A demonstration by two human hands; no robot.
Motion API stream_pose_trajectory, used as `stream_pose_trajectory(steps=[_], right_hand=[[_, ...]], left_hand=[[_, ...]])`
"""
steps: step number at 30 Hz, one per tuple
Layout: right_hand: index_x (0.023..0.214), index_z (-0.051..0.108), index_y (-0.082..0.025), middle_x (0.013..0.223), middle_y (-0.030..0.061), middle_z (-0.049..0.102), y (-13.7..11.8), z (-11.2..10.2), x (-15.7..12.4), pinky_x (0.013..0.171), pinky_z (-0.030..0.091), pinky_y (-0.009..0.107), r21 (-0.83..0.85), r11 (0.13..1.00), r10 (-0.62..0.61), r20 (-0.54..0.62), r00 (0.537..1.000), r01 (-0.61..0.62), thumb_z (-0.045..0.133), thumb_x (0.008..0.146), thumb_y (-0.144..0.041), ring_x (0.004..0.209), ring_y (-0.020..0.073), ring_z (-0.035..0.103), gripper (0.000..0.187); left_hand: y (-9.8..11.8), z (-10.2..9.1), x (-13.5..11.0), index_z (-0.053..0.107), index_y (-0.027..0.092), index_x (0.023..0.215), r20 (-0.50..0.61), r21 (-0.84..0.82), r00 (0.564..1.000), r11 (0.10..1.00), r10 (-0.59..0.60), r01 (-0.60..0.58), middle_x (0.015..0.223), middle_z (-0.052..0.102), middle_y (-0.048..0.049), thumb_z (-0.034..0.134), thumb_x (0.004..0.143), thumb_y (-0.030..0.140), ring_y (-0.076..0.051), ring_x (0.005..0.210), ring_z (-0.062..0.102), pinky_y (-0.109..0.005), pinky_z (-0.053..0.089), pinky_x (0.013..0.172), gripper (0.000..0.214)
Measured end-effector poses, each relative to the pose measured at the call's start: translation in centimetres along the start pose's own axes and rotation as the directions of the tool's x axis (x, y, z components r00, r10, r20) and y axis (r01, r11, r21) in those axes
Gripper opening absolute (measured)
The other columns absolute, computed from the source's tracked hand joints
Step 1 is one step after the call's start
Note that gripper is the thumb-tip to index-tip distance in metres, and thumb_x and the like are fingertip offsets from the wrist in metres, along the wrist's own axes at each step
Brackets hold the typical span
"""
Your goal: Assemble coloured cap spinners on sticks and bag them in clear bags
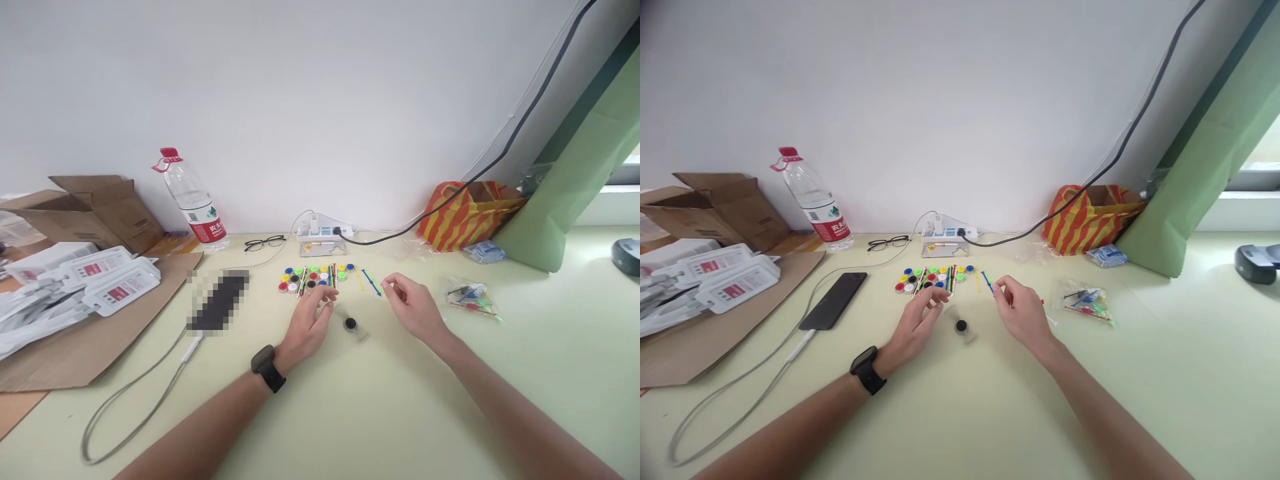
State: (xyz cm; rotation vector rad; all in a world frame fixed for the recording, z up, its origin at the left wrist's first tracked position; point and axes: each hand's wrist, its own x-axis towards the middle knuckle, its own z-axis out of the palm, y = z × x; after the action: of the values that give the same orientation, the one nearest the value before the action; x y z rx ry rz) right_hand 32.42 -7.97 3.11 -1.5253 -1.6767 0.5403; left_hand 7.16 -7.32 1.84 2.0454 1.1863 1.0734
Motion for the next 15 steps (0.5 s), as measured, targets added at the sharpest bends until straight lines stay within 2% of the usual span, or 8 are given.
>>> stream_pose_trajectory(steps=[3, 6, 10, 15], right_hand=[[0.087, 0.063, -0.024, 0.073, 0.0010, 0.064, 1.2, 0.1, 0.3, 0.057, 0.039, 0.029, -0.220, 0.968, -0.118, 0.015, 0.993, 0.118, 0.049, 0.097, -0.038, 0.065, 0.0181, 0.057, 0.022], [0.093, 0.064, -0.023, 0.094, 0.0057, 0.070, 2.3, 0.5, 0.5, 0.074, 0.049, 0.034, -0.289, 0.933, -0.206, 0.061, 0.977, 0.215, 0.048, 0.096, -0.028, 0.089, 0.0229, 0.065, 0.017], [0.117, 0.065, -0.021, 0.112, 0.0091, 0.071, 3.1, 0.9, 0.6, 0.094, 0.050, 0.042, -0.303, 0.901, -0.284, 0.133, 0.949, 0.312, 0.044, 0.096, -0.017, 0.108, 0.0260, 0.062, 0.029], [0.141, 0.055, -0.023, 0.140, 0.0100, 0.060, 3.3, 1.2, 0.1, 0.106, 0.046, 0.047, -0.309, 0.841, -0.362, 0.287, 0.887, 0.443, 0.039, 0.092, -0.005, 0.130, 0.0278, 0.048, 0.055]], left_hand=[[-0.2, 0.1, 0.2, 0.063, 0.022, 0.105, -0.014, -0.038, 0.999, 0.998, -0.043, 0.043, 0.095, 0.068, -0.0036, 0.043, 0.102, 0.030, -0.021, 0.089, 0.062, -0.033, 0.045, 0.078, 0.022], [-0.2, 0.1, 0.4, 0.061, 0.021, 0.094, -0.023, -0.071, 0.997, 0.995, -0.072, 0.070, 0.086, 0.064, -0.0015, 0.042, 0.104, 0.035, -0.018, 0.080, 0.059, -0.030, 0.042, 0.071, 0.026], [0.0, 0.1, 0.5, 0.056, 0.021, 0.086, -0.093, -0.060, 0.993, 0.996, -0.076, 0.070, 0.084, 0.060, -0.0011, 0.040, 0.106, 0.038, -0.018, 0.080, 0.054, -0.030, 0.039, 0.071, 0.031], [-0.1, 0.0, 0.6, 0.056, 0.021, 0.088, -0.123, -0.079, 0.988, 0.993, -0.094, 0.084, 0.085, 0.059, -0.0018, 0.038, 0.107, 0.040, -0.019, 0.082, 0.054, -0.031, 0.038, 0.071, 0.033]])
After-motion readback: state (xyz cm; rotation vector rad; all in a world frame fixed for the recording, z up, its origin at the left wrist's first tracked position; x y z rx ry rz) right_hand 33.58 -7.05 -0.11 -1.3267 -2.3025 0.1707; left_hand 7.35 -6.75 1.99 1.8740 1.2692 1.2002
